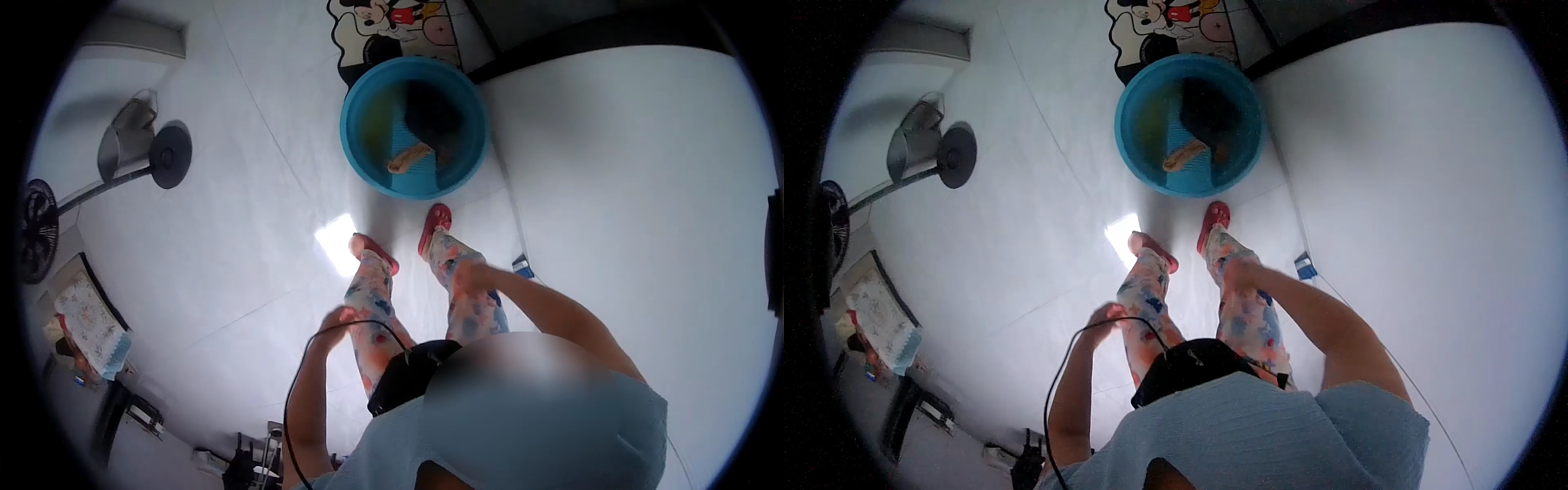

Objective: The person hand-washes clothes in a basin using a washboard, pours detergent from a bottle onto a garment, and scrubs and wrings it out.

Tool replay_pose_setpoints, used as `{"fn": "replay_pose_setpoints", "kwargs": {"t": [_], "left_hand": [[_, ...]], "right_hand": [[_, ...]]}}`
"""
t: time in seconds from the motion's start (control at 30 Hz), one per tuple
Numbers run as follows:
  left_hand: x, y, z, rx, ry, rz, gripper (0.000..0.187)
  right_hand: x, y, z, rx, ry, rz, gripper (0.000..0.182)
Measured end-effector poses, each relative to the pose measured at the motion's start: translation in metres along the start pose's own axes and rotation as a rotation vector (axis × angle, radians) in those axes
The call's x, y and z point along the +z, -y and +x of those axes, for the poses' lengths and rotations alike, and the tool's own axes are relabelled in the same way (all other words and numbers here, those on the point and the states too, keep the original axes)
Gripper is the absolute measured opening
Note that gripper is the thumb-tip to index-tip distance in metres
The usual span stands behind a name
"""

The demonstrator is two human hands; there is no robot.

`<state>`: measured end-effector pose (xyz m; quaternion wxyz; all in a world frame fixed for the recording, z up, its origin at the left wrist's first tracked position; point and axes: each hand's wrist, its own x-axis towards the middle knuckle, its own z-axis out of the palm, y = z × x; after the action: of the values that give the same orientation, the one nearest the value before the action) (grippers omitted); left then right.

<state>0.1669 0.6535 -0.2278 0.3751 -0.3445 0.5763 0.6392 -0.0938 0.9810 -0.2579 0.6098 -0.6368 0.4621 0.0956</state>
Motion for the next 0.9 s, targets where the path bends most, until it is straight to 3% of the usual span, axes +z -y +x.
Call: {"fn": "replay_pose_setpoints", "kwargs": {"t": [0.03, 0.07, 0.1, 0.13, 0.17, 0.3, 0.37, 0.4, 0.43, 0.5, 0.57, 0.6, 0.67, 0.7, 0.77, 0.83, 0.9], "left_hand": [[-0.006, 0.012, 0.039, 0.011, -0.053, -0.167, 0.015], [-0.011, -0.016, 0.061, 0.012, -0.167, -0.092, 0.016], [-0.015, -0.033, 0.085, -0.051, -0.233, -0.214, 0.016], [-0.020, -0.014, 0.124, 0.017, -0.286, -0.176, 0.021], [-0.026, 0.005, 0.162, 0.084, -0.341, -0.134, 0.027], [-0.026, -0.029, 0.244, 0.056, -0.390, -0.262, 0.021], [-0.027, -0.024, 0.289, 0.340, -0.366, -0.069, 0.020], [-0.022, -0.062, 0.283, 0.291, -0.356, 0.059, 0.020], [-0.019, -0.075, 0.282, 0.284, -0.315, 0.167, 0.023], [-0.013, -0.094, 0.290, 0.296, -0.287, 0.277, 0.026], [-0.006, -0.109, 0.284, 0.615, -0.158, 0.681, 0.034], [-0.003, -0.112, 0.281, 0.626, -0.174, 0.686, 0.034], [0.004, -0.109, 0.271, 0.676, -0.003, 0.855, 0.043], [0.007, -0.107, 0.269, 0.673, -0.017, 0.859, 0.043], [0.012, -0.105, 0.266, 0.499, 0.203, 0.844, 0.050], [0.017, -0.093, 0.267, 0.437, 0.205, 0.938, 0.052], [0.023, -0.081, 0.267, 0.373, 0.203, 1.030, 0.055]], "right_hand": [[-0.007, -0.036, 0.020, 0.153, -0.189, 0.104, 0.030], [-0.015, -0.071, 0.040, 0.286, -0.414, 0.247, 0.033], [-0.021, -0.107, 0.059, 0.376, -0.649, 0.393, 0.038], [-0.044, -0.128, 0.075, 0.610, -0.819, 0.827, 0.043], [-0.058, -0.150, 0.091, 0.667, -0.857, 0.827, 0.046], [-0.088, -0.204, 0.142, 0.836, -0.966, 0.809, 0.051], [-0.097, -0.227, 0.165, 0.897, -0.993, 0.709, 0.054], [-0.098, -0.239, 0.176, 0.951, -1.010, 0.609, 0.058], [-0.098, -0.242, 0.183, 0.954, -1.027, 0.599, 0.058], [-0.098, -0.257, 0.199, 1.005, -1.187, 0.176, 0.049], [-0.106, -0.289, 0.217, 0.888, -1.249, 0.235, 0.040], [-0.114, -0.304, 0.223, 0.767, -1.283, 0.306, 0.031], [-0.139, -0.311, 0.231, 0.642, -1.361, 0.328, 0.025], [-0.151, -0.315, 0.236, 0.523, -1.412, 0.369, 0.019], [-0.168, -0.352, 0.262, 0.525, -1.405, 0.364, 0.022], [-0.180, -0.368, 0.281, 0.535, -1.396, 0.366, 0.026], [-0.191, -0.368, 0.292, 0.718, -1.518, 0.133, 0.032]]}}
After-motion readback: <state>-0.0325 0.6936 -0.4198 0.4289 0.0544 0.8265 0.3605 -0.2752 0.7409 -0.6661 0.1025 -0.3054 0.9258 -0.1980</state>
